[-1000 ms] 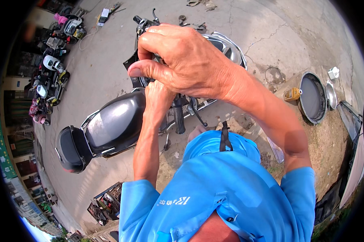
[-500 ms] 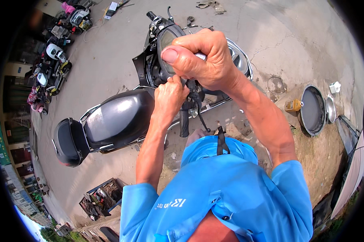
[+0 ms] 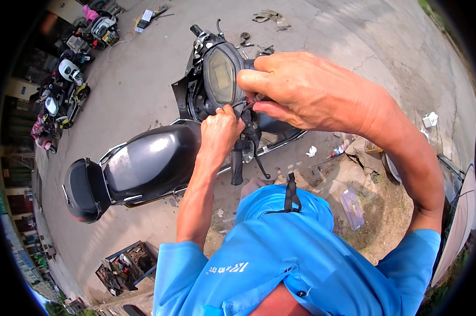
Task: The person works on a motorcycle dashboard by removing screws and handling wires, then collects a liquid into a container and retrieves items from a tool tray.
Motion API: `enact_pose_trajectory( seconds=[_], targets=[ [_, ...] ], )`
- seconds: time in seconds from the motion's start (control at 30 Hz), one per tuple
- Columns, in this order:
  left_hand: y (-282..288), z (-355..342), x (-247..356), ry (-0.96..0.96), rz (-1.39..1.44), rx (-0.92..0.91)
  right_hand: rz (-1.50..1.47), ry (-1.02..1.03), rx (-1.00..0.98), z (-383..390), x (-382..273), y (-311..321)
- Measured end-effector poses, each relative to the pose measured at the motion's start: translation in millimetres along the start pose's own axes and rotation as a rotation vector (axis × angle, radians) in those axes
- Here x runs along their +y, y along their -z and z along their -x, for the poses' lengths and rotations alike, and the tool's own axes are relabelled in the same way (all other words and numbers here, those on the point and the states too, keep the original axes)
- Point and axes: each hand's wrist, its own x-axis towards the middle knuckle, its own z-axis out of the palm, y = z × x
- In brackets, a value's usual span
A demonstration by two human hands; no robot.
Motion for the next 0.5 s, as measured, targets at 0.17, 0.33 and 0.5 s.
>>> enact_pose_trajectory(
  seconds=[0.17, 0.33, 0.5],
  targets=[
    [-1, -1, 0, -0.01, -0.003, 0.045, 0.048, 0.105, 0.016, -3, -3, 6],
    [5, -3, 6, 0.057, 0.051, -0.034, 0.223, -0.125, -0.11, -9, -15, 15],
    [9, 1, 2, 0.086, 0.036, -0.046, 0.049, 0.353, 0.204, -2, 2, -4]
  ],
)
